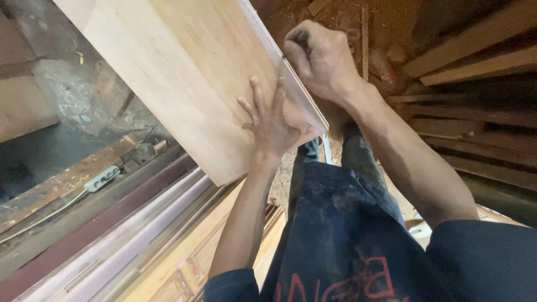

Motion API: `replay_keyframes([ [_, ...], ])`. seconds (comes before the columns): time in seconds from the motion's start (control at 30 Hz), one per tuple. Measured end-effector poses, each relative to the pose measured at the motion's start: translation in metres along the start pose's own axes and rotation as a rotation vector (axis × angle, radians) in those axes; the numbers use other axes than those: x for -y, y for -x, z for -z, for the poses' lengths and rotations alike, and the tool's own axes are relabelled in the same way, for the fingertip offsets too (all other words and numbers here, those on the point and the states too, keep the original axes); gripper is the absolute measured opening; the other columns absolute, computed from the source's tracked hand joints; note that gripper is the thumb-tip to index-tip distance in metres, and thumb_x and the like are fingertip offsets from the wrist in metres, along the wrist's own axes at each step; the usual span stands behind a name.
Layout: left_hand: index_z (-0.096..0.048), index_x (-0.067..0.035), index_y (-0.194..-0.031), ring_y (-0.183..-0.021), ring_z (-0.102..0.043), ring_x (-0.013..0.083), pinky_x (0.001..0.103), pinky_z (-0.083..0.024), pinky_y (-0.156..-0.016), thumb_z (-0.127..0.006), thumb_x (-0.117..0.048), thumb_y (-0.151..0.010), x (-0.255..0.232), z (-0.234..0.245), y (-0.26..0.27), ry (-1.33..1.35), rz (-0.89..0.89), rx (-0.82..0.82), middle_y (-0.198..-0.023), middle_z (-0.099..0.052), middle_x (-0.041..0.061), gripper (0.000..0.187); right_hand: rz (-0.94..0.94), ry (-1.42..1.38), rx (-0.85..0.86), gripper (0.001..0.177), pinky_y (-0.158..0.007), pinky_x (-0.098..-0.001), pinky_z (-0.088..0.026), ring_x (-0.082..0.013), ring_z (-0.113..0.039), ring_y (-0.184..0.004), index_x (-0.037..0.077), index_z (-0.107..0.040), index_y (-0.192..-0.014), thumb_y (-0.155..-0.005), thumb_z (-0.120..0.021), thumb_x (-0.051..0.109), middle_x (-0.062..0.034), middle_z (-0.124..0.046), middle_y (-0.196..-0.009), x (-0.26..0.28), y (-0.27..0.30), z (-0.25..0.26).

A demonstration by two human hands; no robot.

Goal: The person positions a large wooden plank on a workbench, then uses a pencil to draw lines along the edges and across the surface. The person repeatedly repositions the plank to access different sides while marking.

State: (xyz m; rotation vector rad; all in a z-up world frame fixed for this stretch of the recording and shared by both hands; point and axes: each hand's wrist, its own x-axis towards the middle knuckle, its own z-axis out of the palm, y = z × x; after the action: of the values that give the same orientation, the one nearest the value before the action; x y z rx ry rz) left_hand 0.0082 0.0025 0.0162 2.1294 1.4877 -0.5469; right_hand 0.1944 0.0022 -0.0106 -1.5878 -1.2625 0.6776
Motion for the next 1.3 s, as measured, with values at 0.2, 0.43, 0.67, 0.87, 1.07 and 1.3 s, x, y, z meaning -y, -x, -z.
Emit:
replay_keyframes([
  [0.2, -0.013, -0.044, -0.158, -0.145, 0.009, 0.0671, 0.092, -0.030, -0.088, -0.102, -0.054, -0.048, -0.013, 0.017, -0.006, -0.002, 0.066, 0.085, -0.168, 0.012, 0.015, 0.142, -0.241, -0.366, -0.168, 0.015, -0.079, -0.0266, -0.063, -0.0128, -0.079, -0.096, 0.000, -0.068, -0.120, -0.107, -0.067, 0.006, -0.0116, -0.080, -0.103, -0.003, -0.010, -0.019],
  [0.43, -0.015, -0.044, -0.157, -0.145, 0.010, 0.0684, 0.092, -0.031, -0.085, -0.104, -0.056, -0.042, -0.008, 0.010, -0.004, -0.010, 0.060, 0.059, -0.168, 0.009, 0.017, 0.146, -0.364, -0.337, -0.170, 0.015, -0.075, -0.0259, -0.061, -0.0130, -0.079, -0.092, -0.001, -0.069, -0.117, -0.104, -0.067, 0.007, -0.0116, -0.080, -0.100, -0.005, 0.016, -0.030],
  [0.67, -0.010, -0.042, -0.163, -0.151, 0.000, 0.0632, 0.096, -0.022, -0.099, -0.099, -0.060, -0.041, 0.012, -0.011, -0.005, 0.152, -0.318, -0.261, -0.165, 0.005, 0.024, 0.152, -0.327, -0.210, -0.067, 0.016, -0.071, -0.0328, -0.058, -0.0214, -0.075, -0.085, 0.000, -0.071, -0.117, -0.102, -0.069, 0.006, -0.0166, -0.075, -0.103, 0.011, 0.076, 0.004],
  [0.87, -0.006, -0.043, -0.164, -0.151, 0.004, 0.0618, 0.092, -0.022, -0.098, -0.102, -0.053, -0.045, 0.016, -0.013, -0.008, 0.116, -0.334, -0.246, -0.166, 0.014, 0.024, 0.153, -0.219, -0.091, 0.067, 0.018, -0.077, -0.0389, -0.060, -0.0326, -0.073, -0.091, -0.002, -0.069, -0.115, -0.100, -0.067, 0.006, -0.0210, -0.072, -0.107, 0.028, 0.136, 0.047],
  [1.07, -0.010, -0.042, -0.159, -0.148, 0.015, 0.0641, 0.090, -0.033, -0.085, -0.106, -0.050, -0.044, 0.013, -0.011, -0.008, 0.033, -0.024, -0.009, -0.169, 0.018, 0.018, 0.150, -0.165, -0.038, 0.178, 0.014, -0.073, -0.0437, -0.059, -0.0370, -0.071, -0.085, -0.003, -0.068, -0.105, -0.097, -0.067, 0.007, -0.0216, -0.070, -0.096, 0.027, 0.134, 0.057],
  [1.3, -0.012, -0.041, -0.162, -0.149, 0.009, 0.0630, 0.091, -0.028, -0.090, -0.108, -0.050, -0.044, 0.018, -0.014, -0.009, 0.051, -0.154, -0.122, -0.168, 0.019, 0.018, 0.152, 0.039, -0.056, -0.034, 0.007, -0.075, -0.0452, -0.058, -0.0381, -0.071, -0.086, -0.002, -0.066, -0.105, -0.102, -0.068, 0.005, -0.0200, -0.068, -0.093, -0.009, 0.068, 0.007],
])
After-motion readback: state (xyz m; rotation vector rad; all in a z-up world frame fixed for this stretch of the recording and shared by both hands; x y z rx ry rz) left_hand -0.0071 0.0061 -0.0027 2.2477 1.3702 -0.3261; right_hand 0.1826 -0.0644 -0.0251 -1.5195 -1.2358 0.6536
